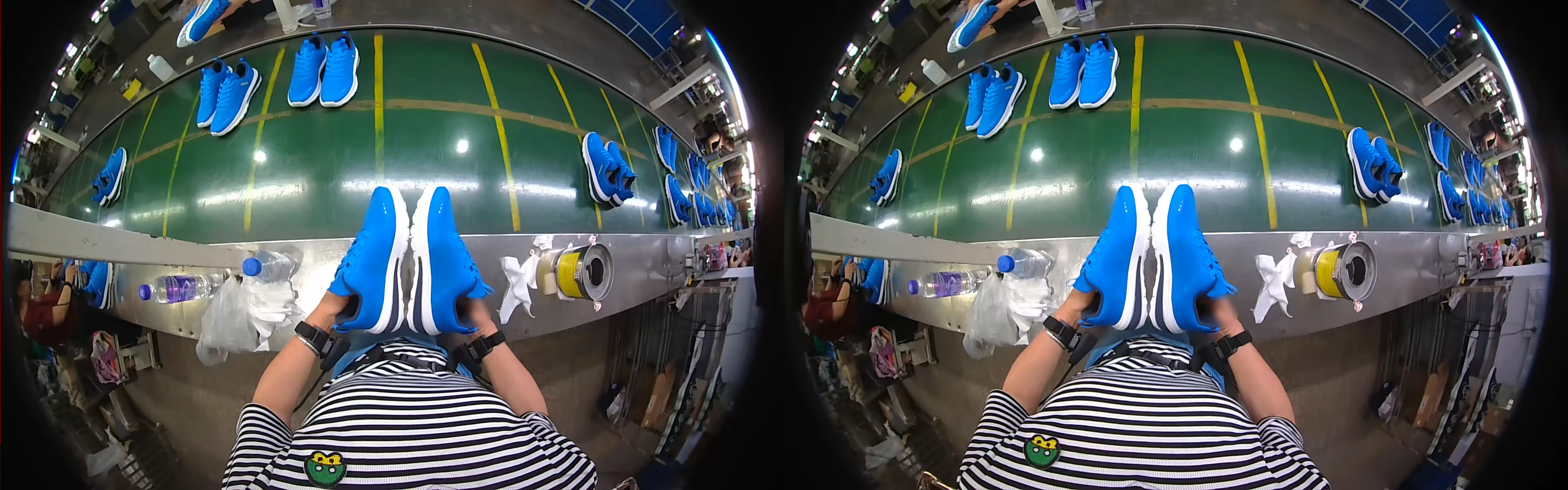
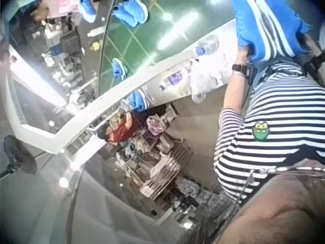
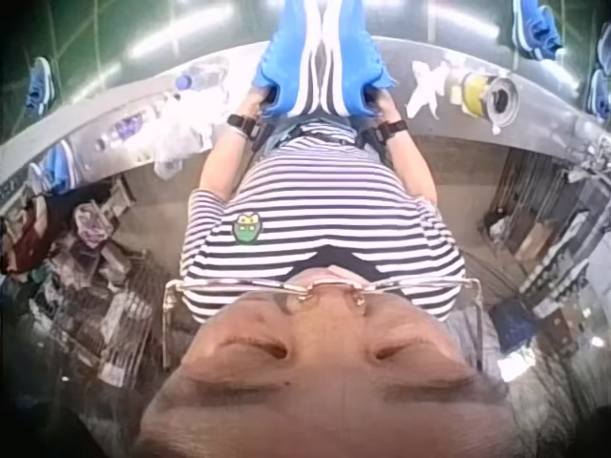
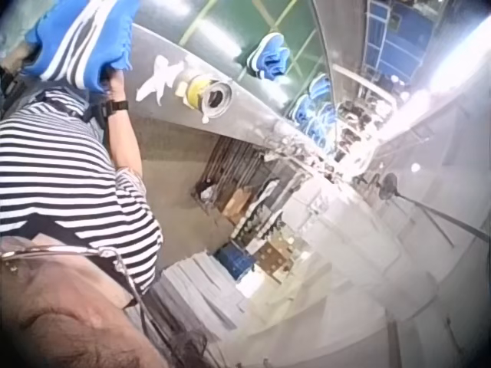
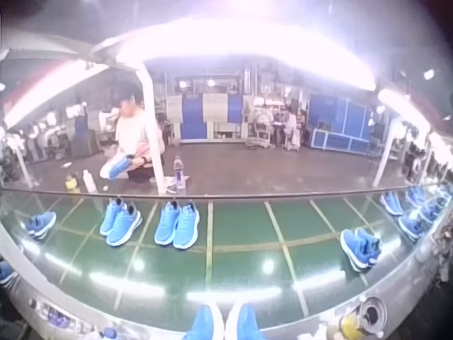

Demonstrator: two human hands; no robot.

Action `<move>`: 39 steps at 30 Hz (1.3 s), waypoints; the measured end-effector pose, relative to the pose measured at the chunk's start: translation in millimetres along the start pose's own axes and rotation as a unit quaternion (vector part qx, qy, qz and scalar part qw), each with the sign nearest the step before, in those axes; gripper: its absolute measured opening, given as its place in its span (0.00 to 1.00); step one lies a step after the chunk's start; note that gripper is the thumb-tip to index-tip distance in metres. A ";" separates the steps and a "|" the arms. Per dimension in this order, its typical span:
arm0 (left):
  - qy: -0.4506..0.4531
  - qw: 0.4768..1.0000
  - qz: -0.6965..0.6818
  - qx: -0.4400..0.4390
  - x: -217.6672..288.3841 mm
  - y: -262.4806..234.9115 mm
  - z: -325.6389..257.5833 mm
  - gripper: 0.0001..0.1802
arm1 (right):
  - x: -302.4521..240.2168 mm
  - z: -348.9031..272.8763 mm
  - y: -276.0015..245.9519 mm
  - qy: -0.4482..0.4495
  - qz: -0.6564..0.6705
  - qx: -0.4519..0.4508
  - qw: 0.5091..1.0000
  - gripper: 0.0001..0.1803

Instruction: The person wipes the soles and uppers of blue sneakers using a white cloth. They handle the shoes one by one, picking them up from a conveyor belt, cleaning them, and placing them back on the belt. The task involves repetitive wiping motions on the shoe surfaces.

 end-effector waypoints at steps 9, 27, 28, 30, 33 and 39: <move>0.086 0.982 0.168 0.011 8.4 -6.0 -14.2 0.17 | -18.6 -12.1 10.3 -0.025 -0.089 0.056 0.994 0.24; 0.146 0.902 0.405 -0.024 -30.8 12.1 -4.4 0.35 | -52.8 -53.6 74.5 -0.272 -0.535 0.203 0.774 0.18; 0.111 0.908 0.404 -0.010 -33.4 9.3 -4.1 0.36 | -52.7 -58.9 80.4 -0.245 -0.560 0.109 0.784 0.18; 0.010 0.914 0.404 0.021 -31.1 29.1 -8.4 0.36 | -43.3 -56.6 88.9 -0.183 -0.738 -0.048 0.647 0.26; -0.049 0.914 0.400 0.042 -24.3 53.9 -17.9 0.34 | -21.0 -42.6 99.3 -0.155 -0.846 -0.047 0.508 0.27; -0.062 0.965 0.253 0.017 -18.8 61.0 -19.7 0.31 | -66.9 -25.9 89.3 -0.177 -0.843 -0.062 0.505 0.27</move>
Point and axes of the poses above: each hand's wrist, its own z-axis towards the middle knuckle, its own y-axis out of the palm, x = y × z, the point moved 1 cm from there along z, towards the middle knuckle, and after that the axes turned 9 degrees about -z, right-handed, at the moved point
